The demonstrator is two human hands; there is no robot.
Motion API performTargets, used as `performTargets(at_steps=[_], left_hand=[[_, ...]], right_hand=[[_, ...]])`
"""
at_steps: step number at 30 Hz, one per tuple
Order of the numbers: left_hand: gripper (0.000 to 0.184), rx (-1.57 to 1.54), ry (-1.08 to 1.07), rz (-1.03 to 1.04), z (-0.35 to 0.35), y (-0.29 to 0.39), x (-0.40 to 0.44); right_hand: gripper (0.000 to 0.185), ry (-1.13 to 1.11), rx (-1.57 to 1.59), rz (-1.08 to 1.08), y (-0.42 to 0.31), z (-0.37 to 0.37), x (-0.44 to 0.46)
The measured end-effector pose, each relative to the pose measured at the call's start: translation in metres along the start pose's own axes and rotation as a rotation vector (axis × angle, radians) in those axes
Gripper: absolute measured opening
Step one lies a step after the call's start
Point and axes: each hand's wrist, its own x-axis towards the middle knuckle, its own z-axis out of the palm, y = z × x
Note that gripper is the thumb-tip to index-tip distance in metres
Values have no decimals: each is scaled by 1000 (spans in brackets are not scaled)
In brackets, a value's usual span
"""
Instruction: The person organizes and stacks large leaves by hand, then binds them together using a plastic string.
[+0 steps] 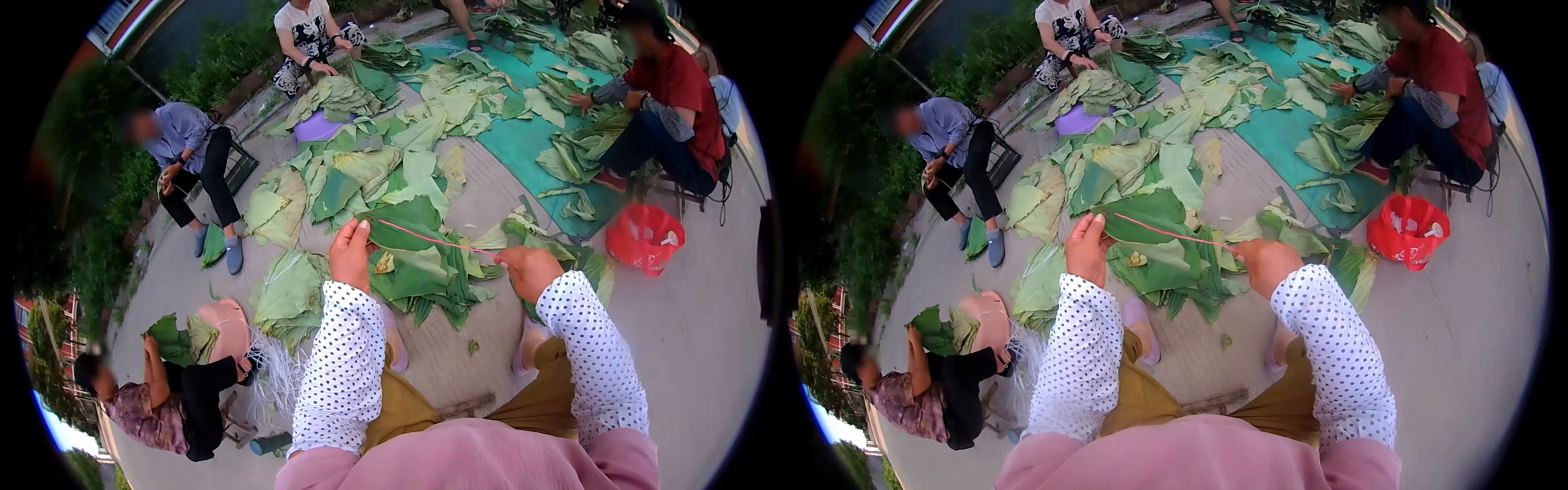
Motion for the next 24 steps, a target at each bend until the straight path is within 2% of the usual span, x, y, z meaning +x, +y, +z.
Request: performTargets(at_steps=[8, 10, 15, 24], left_hand=[[23, 6, 18, 4, 0, -4, 0], [23, 6, 17, 5, -1, -4, 0], [23, 20, -20, -17, 6, -4, -5], [16, -198, -50, -191, 12, 1, -6]], right_hand=[[20, 19, 23, -30, 2, 1, -2], [14, 14, 17, -44, 1, -1, 0], [14, 25, 6, -37, 3, 2, -1], [15, 21, -27, -6, 3, 1, 3]])
